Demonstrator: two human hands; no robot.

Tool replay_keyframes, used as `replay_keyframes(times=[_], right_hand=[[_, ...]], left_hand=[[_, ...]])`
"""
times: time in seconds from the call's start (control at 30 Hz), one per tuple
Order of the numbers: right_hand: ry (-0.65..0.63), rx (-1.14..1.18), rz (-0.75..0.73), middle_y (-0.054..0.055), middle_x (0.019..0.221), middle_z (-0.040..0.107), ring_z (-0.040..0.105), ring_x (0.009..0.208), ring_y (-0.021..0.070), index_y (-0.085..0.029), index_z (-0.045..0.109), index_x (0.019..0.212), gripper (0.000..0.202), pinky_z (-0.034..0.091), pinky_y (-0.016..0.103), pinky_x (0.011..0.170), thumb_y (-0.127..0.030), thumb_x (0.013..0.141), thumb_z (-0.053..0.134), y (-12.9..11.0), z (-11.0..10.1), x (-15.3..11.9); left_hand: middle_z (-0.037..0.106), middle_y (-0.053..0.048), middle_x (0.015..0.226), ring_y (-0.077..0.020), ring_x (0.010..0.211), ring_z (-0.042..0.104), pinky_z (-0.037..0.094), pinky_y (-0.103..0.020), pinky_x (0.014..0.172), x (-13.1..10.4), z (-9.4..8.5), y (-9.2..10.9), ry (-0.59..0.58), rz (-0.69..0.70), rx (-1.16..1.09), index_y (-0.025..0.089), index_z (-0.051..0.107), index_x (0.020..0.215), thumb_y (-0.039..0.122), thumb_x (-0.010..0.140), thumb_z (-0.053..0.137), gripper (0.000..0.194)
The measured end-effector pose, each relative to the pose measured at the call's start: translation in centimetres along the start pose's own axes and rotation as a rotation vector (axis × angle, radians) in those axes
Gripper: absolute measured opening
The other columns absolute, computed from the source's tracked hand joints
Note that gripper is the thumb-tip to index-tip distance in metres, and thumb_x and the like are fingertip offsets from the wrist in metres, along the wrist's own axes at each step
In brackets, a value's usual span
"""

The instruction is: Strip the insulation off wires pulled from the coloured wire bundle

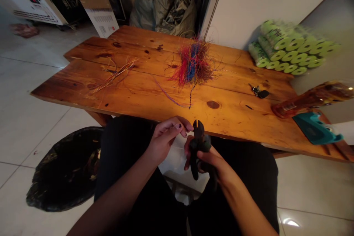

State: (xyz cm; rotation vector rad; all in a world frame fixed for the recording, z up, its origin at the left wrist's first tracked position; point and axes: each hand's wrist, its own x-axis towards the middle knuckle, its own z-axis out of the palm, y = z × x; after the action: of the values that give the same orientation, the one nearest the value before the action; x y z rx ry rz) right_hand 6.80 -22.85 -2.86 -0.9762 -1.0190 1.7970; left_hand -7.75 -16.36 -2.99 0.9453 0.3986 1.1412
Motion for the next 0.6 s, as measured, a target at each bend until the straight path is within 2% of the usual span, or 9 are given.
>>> replay_keyframes(times=[0.13, 0.23, 0.43, 0.6], right_hand=[[0.179, -0.588, -0.181, 0.003, 0.081, 0.049, 0.050, 0.075, 0.0172, -0.020, 0.054, 0.083, 0.010, 0.043, 0.031, 0.067, -0.029, 0.078, 0.054, -1.1, 0.4, 0.1], [0.309, -0.895, -0.299, 0.004, 0.084, 0.049, 0.049, 0.079, 0.0190, -0.020, 0.051, 0.082, 0.008, 0.041, 0.032, 0.070, -0.023, 0.075, 0.055, -1.1, 0.7, 0.2], [0.454, -1.146, -0.302, 0.004, 0.086, 0.050, 0.050, 0.080, 0.0207, -0.021, 0.048, 0.090, 0.021, 0.041, 0.032, 0.065, -0.025, 0.072, 0.058, -1.0, 1.0, 0.0], [0.509, -1.271, -0.286, 0.006, 0.091, 0.051, 0.050, 0.086, 0.0236, -0.021, 0.047, 0.091, 0.023, 0.042, 0.033, 0.065, -0.029, 0.072, 0.056, -1.4, 1.2, -0.3]], left_hand=[[0.058, -0.004, 0.076, -0.0159, 0.078, 0.054, 0.041, -0.029, 0.075, 0.0, 0.1, 0.0, 0.023, 0.017, 0.023, 0.018, 0.064, 0.063, 0.026, 0.081, 0.053, 0.023], [0.057, -0.004, 0.072, -0.0165, 0.077, 0.053, 0.041, -0.029, 0.075, -0.1, 0.1, 0.0, 0.051, 0.021, 0.055, 0.018, 0.063, 0.061, 0.029, 0.079, 0.056, 0.022], [0.057, -0.005, 0.077, -0.0166, 0.078, 0.051, 0.040, -0.028, 0.072, -0.3, -0.2, -0.1, 0.081, 0.040, 0.123, 0.019, 0.064, 0.060, 0.031, 0.079, 0.056, 0.024], [0.054, -0.004, 0.077, -0.0151, 0.077, 0.049, 0.039, -0.025, 0.070, -0.2, -0.1, -0.2, 0.094, 0.048, 0.146, 0.019, 0.064, 0.060, 0.030, 0.079, 0.056, 0.023]])
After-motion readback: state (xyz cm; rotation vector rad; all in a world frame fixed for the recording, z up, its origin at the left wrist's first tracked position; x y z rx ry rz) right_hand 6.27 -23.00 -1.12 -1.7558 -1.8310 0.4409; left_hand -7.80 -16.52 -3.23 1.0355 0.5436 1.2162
